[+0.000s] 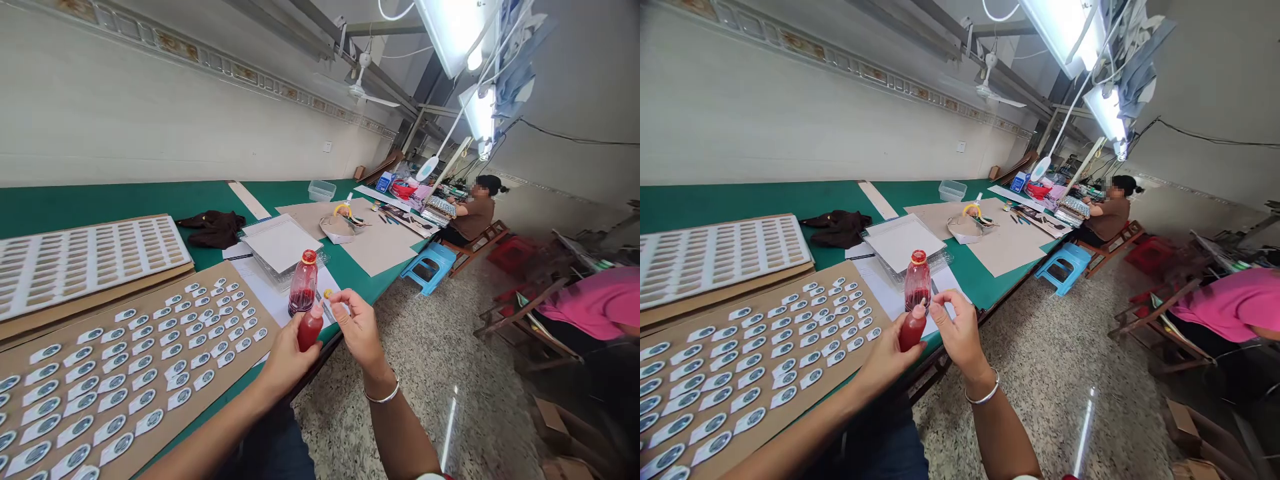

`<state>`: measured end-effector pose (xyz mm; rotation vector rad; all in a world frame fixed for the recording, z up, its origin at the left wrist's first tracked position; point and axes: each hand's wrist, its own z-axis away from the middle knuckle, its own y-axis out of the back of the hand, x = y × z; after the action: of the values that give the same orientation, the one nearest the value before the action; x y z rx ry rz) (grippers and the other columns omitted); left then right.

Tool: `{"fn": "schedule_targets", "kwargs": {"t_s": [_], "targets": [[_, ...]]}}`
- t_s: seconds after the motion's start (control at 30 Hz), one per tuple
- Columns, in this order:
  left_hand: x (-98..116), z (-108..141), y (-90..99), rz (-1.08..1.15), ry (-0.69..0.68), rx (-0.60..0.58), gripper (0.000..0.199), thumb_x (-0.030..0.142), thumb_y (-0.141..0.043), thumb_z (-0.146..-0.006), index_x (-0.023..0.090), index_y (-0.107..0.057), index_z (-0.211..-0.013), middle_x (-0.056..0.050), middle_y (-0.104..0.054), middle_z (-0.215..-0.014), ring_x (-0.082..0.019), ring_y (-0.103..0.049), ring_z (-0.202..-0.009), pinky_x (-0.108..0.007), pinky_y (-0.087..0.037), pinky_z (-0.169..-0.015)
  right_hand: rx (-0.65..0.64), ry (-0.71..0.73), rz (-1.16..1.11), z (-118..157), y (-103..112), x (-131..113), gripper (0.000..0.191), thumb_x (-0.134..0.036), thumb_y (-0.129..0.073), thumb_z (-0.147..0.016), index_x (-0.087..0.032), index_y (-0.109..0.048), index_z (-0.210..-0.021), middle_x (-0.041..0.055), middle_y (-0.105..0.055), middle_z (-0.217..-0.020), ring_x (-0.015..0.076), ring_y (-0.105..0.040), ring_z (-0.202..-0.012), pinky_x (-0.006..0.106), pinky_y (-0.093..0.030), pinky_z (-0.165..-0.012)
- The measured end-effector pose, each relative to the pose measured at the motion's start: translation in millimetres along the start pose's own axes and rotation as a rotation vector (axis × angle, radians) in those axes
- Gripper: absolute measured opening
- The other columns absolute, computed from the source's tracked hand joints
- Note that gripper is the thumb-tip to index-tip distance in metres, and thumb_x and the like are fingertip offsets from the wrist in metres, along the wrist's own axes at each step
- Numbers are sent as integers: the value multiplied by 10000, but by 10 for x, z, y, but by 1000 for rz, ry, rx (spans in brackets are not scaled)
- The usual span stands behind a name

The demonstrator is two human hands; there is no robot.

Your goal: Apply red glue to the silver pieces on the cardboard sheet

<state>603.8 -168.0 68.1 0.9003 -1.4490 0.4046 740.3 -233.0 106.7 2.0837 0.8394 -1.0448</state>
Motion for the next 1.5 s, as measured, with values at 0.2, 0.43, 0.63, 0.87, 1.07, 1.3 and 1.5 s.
{"fn": "schedule_targets", "kwargs": {"t_s": [0.2, 0.43, 0.63, 0.87, 1.07, 1.3, 1.5], "targets": [[-18, 25, 3, -37, 18, 30, 218, 224, -581, -729, 181, -519, -934, 2, -602, -868, -163, -549, -769, -308, -431, -724, -15, 58, -1, -98, -120, -52, 134, -308, -675, -783, -196, -603, -798, 3, -559, -797, 149, -549, -786, 281, -433, -741], [-31, 39, 17, -44, 27, 61, 153, 242, -583, -734, 184, -499, -849, 30, -564, -759, -133, -508, -667, -264, -408, -626, -93, -20, -108, -106, -241, -27, 175, -330, -620, -823, -188, -569, -733, -8, -573, -669, 143, -547, -707, 280, -435, -729], [-112, 41, 66, -145, -21, 163, 79, 215, -563, -746, 195, -517, -807, 26, -597, -747, -139, -545, -667, -259, -405, -627, -142, 56, 406, -43, -241, -14, 370, -466, -539, -843, -183, -477, -612, -32, -481, -541, 99, -419, -513, 231, -289, -527], [-190, 15, 17, -204, -151, 355, 287, 148, -565, -738, 228, -556, -1013, 6, -659, -866, -159, -615, -750, -257, -443, -674, -200, 163, 844, -113, -391, -229, 489, -451, -429, -907, -171, -549, -525, 29, -593, -503, 103, -487, -478, 272, -208, -527], [-101, -10, 58, -282, -264, 494, 148, 213, -551, -797, 214, -569, -944, -28, -662, -871, -172, -622, -813, -267, -455, -735, -160, 208, 983, -132, -440, -376, 523, -504, -424, -895, -171, -583, -525, 69, -638, -528, 131, -531, -484, 287, -191, -526], [-61, 21, 205, -310, -294, 351, 174, 224, -564, -759, 207, -560, -932, -37, -663, -827, -176, -625, -761, -270, -451, -699, -217, 304, 971, -141, -453, -471, 477, -397, -448, -889, -170, -570, -488, 55, -590, -472, 126, -482, -446, 301, -186, -524], [-71, 66, 192, -10, -231, 219, 159, 195, -575, -707, 186, -544, -863, -7, -639, -806, -147, -586, -723, -257, -441, -676, -371, 287, 949, -195, -420, -505, 492, -399, -455, -877, -166, -539, -452, 30, -557, -447, 106, -431, -443, 295, -174, -520]]}}
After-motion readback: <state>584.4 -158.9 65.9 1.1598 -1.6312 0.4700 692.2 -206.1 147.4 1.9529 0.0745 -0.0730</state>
